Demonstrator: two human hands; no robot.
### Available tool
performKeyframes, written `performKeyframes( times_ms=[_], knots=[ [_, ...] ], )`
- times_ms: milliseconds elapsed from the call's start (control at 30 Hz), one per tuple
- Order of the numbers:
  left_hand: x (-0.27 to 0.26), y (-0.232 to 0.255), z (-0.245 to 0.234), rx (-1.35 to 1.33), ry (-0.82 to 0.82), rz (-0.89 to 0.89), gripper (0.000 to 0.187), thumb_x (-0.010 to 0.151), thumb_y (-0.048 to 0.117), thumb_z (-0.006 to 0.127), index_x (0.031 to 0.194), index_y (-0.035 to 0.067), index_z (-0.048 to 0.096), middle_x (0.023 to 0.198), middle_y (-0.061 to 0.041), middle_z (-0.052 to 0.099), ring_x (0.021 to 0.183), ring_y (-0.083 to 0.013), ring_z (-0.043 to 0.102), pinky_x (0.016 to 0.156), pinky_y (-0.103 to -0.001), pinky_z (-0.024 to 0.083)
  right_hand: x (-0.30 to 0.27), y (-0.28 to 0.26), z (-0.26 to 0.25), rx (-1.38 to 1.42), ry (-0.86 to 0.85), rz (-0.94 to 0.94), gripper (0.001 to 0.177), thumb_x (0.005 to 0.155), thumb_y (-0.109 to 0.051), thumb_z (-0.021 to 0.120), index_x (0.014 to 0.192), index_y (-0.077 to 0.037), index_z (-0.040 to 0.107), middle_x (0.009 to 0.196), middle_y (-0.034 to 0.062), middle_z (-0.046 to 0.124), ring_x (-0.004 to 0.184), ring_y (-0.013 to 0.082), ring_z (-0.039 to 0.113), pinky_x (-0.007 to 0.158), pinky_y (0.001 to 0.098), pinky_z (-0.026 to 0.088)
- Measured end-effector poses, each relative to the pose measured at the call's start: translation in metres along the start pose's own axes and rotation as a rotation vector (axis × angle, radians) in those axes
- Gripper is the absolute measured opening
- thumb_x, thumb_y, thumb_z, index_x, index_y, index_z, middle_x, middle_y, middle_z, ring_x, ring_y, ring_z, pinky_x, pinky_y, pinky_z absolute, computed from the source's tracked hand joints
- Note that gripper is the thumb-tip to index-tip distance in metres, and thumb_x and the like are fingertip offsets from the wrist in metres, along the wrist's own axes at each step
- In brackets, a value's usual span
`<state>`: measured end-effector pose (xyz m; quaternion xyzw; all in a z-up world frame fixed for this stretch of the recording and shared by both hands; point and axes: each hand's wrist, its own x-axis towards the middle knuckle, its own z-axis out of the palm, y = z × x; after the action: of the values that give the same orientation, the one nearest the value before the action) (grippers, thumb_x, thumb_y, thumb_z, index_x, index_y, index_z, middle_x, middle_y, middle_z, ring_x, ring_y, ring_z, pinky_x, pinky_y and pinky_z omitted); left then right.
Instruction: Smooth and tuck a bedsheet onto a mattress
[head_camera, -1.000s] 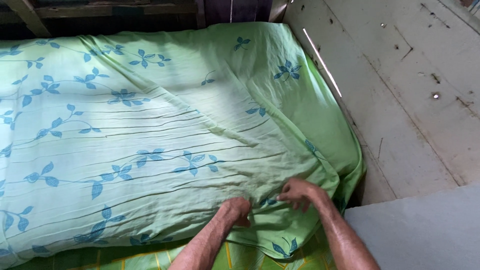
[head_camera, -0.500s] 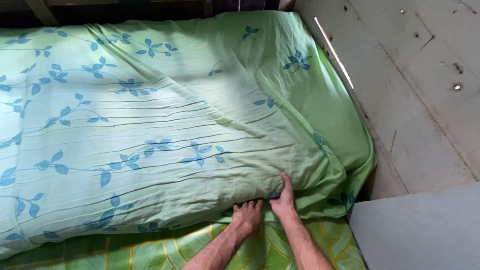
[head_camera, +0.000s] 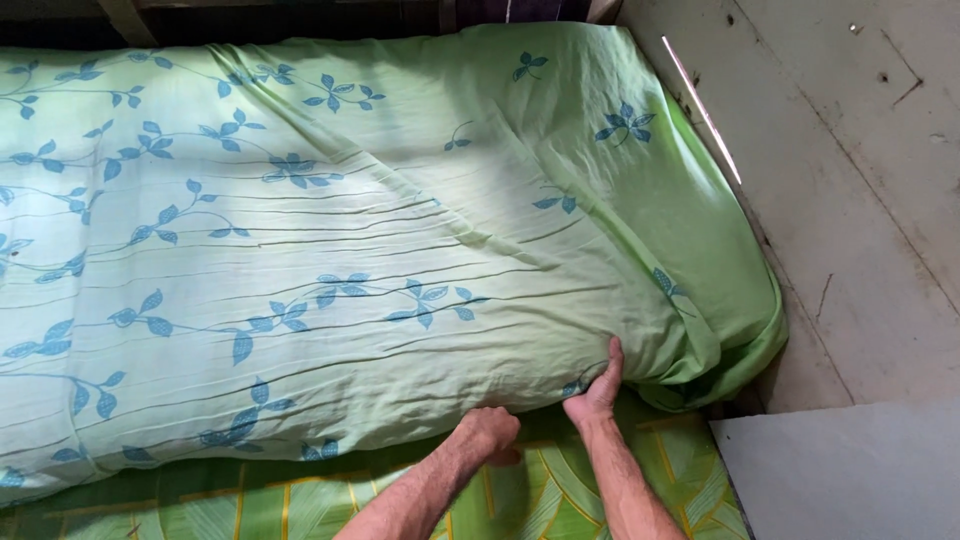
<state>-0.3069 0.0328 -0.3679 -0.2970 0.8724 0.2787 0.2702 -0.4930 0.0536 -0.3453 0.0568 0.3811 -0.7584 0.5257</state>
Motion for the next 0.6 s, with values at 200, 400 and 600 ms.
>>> performKeyframes(
  times_ms=[200, 400, 600],
  knots=[
    [-0.021, -0.01, -0.021, 0.078, 0.233, -0.003, 0.024, 0.085, 0.027, 0.072, 0.096, 0.006, 0.077, 0.104, -0.021, 0.074, 0.101, -0.0381, 0.073, 0.086, -0.052, 0.058, 0.023, -0.003, -0.035, -0.347, 0.289, 0.171, 0.1, 0.071, -0.076, 0.066, 0.149, -0.017, 0.048, 0.15, 0.0086, 0.054, 0.134, 0.0339, 0.051, 0.11, 0.0613, 0.042],
    [-0.052, -0.009, -0.076, -0.014, 0.527, 0.079, 0.023, 0.087, 0.024, 0.072, 0.1, 0.006, 0.066, 0.108, -0.019, 0.067, 0.099, -0.0415, 0.067, 0.08, -0.055, 0.055, 0.036, -0.037, -0.064, -1.14, 0.659, -0.459, 0.104, 0.072, -0.059, 0.083, 0.145, 0.003, 0.04, 0.143, 0.0246, 0.045, 0.128, 0.046, 0.047, 0.103, 0.0639, 0.043],
    [-0.044, 0.017, -0.107, -0.001, 0.571, 0.122, 0.023, 0.087, 0.026, 0.073, 0.101, 0.01, 0.063, 0.108, -0.013, 0.065, 0.107, -0.0365, 0.062, 0.084, -0.054, 0.052, 0.022, -0.122, -0.015, -1.467, 0.595, -1.147, 0.071, 0.09, -0.037, 0.076, 0.143, 0.0, 0.047, 0.129, 0.0268, 0.055, 0.12, 0.045, 0.053, 0.103, 0.0525, 0.043]
  ],
)
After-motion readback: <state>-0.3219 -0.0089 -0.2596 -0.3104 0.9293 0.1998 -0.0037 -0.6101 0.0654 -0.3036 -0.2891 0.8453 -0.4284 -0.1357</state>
